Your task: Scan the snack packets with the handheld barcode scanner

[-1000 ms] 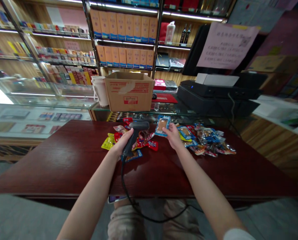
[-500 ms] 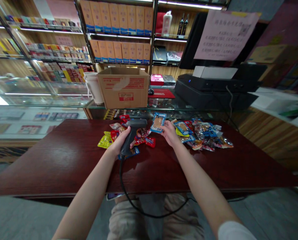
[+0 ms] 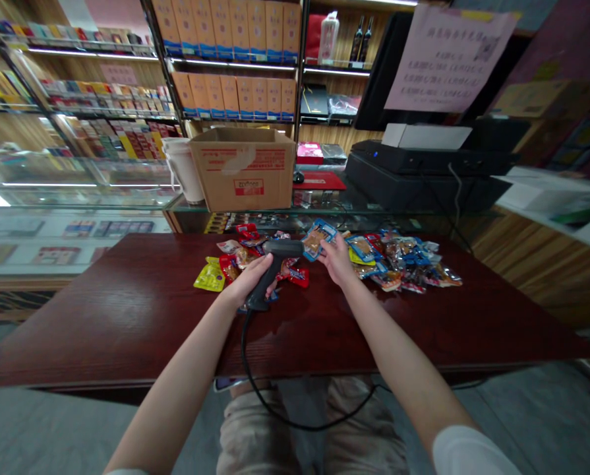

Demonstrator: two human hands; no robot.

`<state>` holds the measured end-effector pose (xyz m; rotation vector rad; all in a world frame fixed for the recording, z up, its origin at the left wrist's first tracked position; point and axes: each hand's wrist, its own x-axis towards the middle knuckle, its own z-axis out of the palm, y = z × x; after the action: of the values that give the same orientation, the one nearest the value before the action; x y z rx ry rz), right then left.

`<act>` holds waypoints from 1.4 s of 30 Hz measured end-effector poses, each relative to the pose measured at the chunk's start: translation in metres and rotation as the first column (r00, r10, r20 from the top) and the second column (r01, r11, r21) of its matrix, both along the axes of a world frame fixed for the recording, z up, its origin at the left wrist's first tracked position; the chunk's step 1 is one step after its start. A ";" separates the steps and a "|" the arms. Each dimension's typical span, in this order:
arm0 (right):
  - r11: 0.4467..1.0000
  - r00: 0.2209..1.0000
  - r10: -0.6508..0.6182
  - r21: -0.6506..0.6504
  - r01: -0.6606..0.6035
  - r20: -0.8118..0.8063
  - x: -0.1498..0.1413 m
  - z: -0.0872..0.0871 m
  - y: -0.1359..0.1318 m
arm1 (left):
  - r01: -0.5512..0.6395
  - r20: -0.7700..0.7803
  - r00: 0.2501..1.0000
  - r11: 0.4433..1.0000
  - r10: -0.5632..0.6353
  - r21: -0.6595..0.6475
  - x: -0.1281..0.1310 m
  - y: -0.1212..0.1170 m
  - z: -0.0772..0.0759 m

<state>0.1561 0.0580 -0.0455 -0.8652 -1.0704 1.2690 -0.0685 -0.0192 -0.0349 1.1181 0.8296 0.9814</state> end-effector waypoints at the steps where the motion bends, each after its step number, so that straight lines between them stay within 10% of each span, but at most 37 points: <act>1: 1.000 1.000 0.000 0.005 0.000 0.019 -0.001 0.000 0.000 | 0.011 -0.010 1.000 1.000 -0.011 0.001 0.001 0.000 0.000; 17: 0.978 0.967 -0.145 0.177 0.108 0.208 0.007 0.009 0.000 | -0.024 -0.019 1.000 1.000 0.024 0.020 0.010 -0.005 0.001; 22: 0.783 0.582 -0.619 0.468 0.409 0.527 0.067 0.023 0.014 | -0.019 -0.051 0.999 1.000 0.020 0.020 -0.002 -0.004 0.009; 32: 0.587 0.121 -0.767 0.613 0.529 0.630 0.127 0.012 0.018 | -0.416 -0.056 0.907 0.909 0.417 0.020 -0.041 0.007 0.013; 36: 0.631 0.233 -0.774 0.684 0.367 0.589 0.093 0.016 0.017 | -0.448 -0.072 0.891 0.894 0.448 0.015 -0.050 0.007 0.017; 42: 0.926 0.545 -0.330 0.377 0.028 0.770 -0.009 0.001 0.031 | -0.458 -0.023 0.888 0.888 0.459 0.027 -0.047 0.015 0.007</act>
<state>0.1473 0.0894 -0.0443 -1.3241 -1.8178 0.4074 -0.1154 -0.0041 -0.0278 0.9715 1.1412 1.3703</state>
